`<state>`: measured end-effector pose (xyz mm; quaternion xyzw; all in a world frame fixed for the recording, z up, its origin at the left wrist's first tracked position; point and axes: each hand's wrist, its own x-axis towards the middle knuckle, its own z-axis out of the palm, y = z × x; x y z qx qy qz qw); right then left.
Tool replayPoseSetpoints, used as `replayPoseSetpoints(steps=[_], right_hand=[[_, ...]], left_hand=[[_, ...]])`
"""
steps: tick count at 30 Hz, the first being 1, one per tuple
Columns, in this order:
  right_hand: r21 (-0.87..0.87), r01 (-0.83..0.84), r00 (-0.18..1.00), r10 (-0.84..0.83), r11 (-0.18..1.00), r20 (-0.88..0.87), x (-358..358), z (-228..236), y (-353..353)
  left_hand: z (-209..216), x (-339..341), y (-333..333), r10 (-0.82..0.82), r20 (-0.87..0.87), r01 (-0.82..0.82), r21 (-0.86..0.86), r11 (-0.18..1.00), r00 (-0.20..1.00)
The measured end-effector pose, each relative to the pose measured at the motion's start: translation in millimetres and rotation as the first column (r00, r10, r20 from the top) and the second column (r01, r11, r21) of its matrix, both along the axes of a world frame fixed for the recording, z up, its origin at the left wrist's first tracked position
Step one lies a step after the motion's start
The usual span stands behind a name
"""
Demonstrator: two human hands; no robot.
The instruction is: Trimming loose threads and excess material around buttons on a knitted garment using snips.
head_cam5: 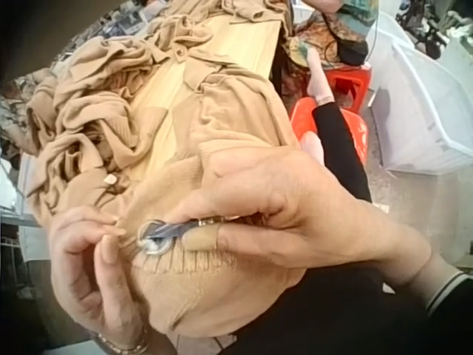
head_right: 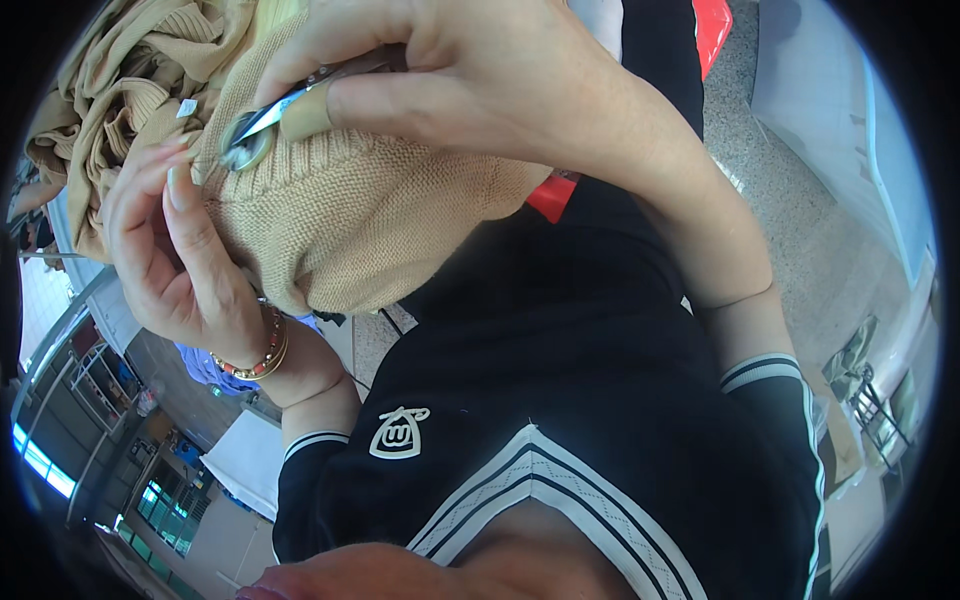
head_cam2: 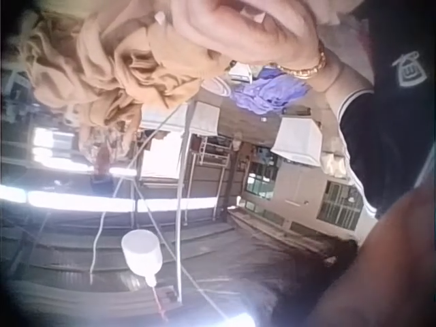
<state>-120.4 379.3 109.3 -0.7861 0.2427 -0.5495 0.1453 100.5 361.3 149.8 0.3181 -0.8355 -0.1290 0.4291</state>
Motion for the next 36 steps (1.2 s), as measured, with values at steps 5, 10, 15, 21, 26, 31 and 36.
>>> replayPoseSetpoints(steps=[5, 10, 15, 21, 26, 31, 36], right_hand=[[0.534, -0.045, 0.994, -0.016, 0.844, 0.109, 3.0, 33.0, 22.1], [0.626, -0.049, 0.967, -0.119, 0.778, 0.224, 9.7, 38.8, 26.5], [0.198, 0.065, 0.996, -0.053, 0.978, -0.069, 17.5, 19.6, 15.3], [0.407, -0.049, 0.995, 0.008, 0.912, 0.102, 13.4, 19.1, 18.5], [0.174, -0.070, 0.997, 0.066, 0.982, 0.027, 17.6, 13.3, 10.0], [0.199, -0.175, 0.983, 0.161, 0.964, 0.087, 17.4, 8.5, -12.0], [-0.505, -0.208, 0.977, 0.200, 0.838, -0.071, 11.3, -17.9, -37.4]], left_hand=[[-4.3, 5.2, 5.0, 0.034, -0.103, -0.027, 0.073, 0.997, 0.994], [2.8, 5.8, 15.2, 0.112, 0.013, -0.113, 0.164, 0.980, 0.994], [8.3, 15.9, 5.5, -0.039, 0.203, 0.005, 0.165, 0.986, 0.978], [17.3, 19.1, 13.5, -0.090, 0.114, 0.026, 0.469, 0.883, 0.989], [20.6, 22.4, 11.8, -0.130, 0.064, 0.078, 0.516, 0.853, 0.989], [26.0, 20.3, 3.9, -0.228, 0.182, 0.117, 0.477, 0.871, 0.956], [27.0, 24.0, -3.4, -0.308, 0.184, 0.188, 0.480, 0.857, 0.933]])
